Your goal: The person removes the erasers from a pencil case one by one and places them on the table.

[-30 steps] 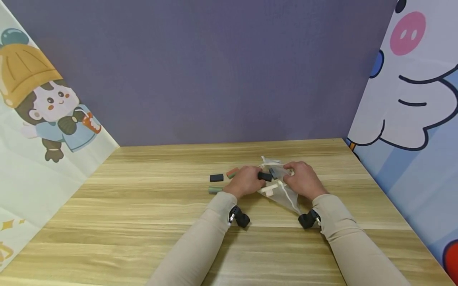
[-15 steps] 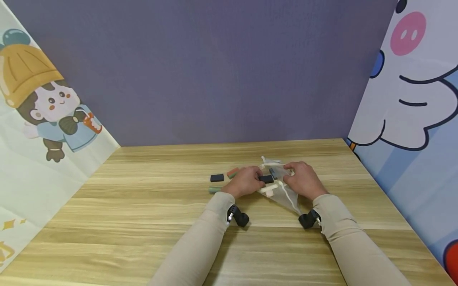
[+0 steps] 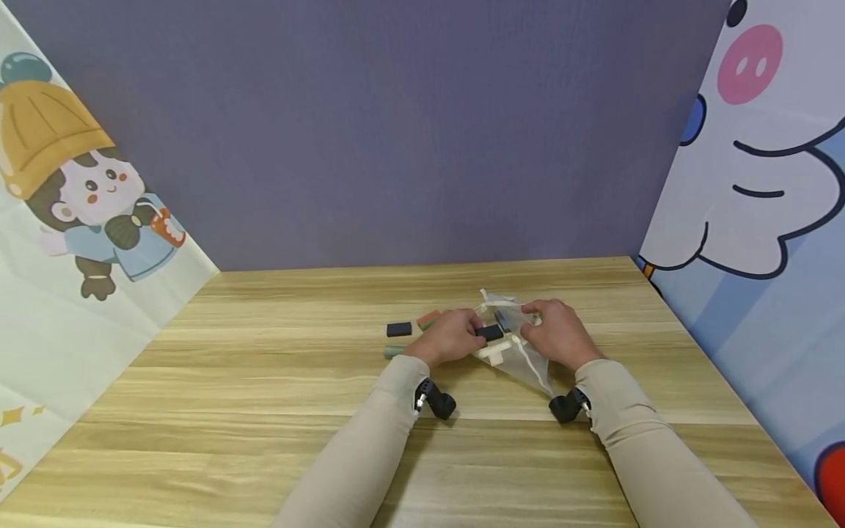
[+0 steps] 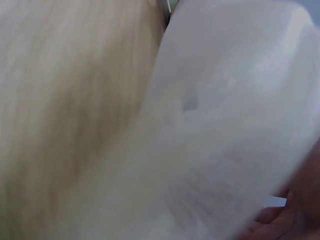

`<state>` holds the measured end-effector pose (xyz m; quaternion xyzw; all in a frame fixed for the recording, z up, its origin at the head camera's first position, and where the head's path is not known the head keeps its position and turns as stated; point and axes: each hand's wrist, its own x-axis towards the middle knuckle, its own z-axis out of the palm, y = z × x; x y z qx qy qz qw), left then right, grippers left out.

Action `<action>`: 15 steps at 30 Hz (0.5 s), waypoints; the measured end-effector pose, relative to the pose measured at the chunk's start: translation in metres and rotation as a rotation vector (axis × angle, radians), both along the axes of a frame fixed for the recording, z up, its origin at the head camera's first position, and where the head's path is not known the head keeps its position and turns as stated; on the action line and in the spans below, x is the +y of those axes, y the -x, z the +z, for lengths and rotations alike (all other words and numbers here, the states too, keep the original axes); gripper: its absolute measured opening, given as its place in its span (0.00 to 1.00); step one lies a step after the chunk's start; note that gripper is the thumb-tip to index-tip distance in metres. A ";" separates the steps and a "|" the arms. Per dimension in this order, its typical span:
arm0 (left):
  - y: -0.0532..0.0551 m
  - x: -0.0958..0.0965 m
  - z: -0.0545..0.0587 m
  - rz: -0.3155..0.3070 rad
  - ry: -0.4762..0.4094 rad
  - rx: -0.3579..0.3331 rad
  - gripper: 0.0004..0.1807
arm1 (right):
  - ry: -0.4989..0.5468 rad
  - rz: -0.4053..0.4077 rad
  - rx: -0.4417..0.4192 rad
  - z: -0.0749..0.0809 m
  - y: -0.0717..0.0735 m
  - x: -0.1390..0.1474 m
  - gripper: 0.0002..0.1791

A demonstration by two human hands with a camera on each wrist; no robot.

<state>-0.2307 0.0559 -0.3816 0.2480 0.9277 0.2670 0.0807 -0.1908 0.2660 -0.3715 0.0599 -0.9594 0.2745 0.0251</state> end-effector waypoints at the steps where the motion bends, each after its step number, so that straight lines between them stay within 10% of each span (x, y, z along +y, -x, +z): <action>1: 0.000 -0.001 0.001 -0.001 -0.008 -0.005 0.12 | -0.003 0.004 0.006 0.000 0.000 0.000 0.22; 15: -0.002 -0.005 0.003 0.006 -0.068 -0.039 0.13 | -0.002 0.008 0.022 -0.004 0.001 0.001 0.22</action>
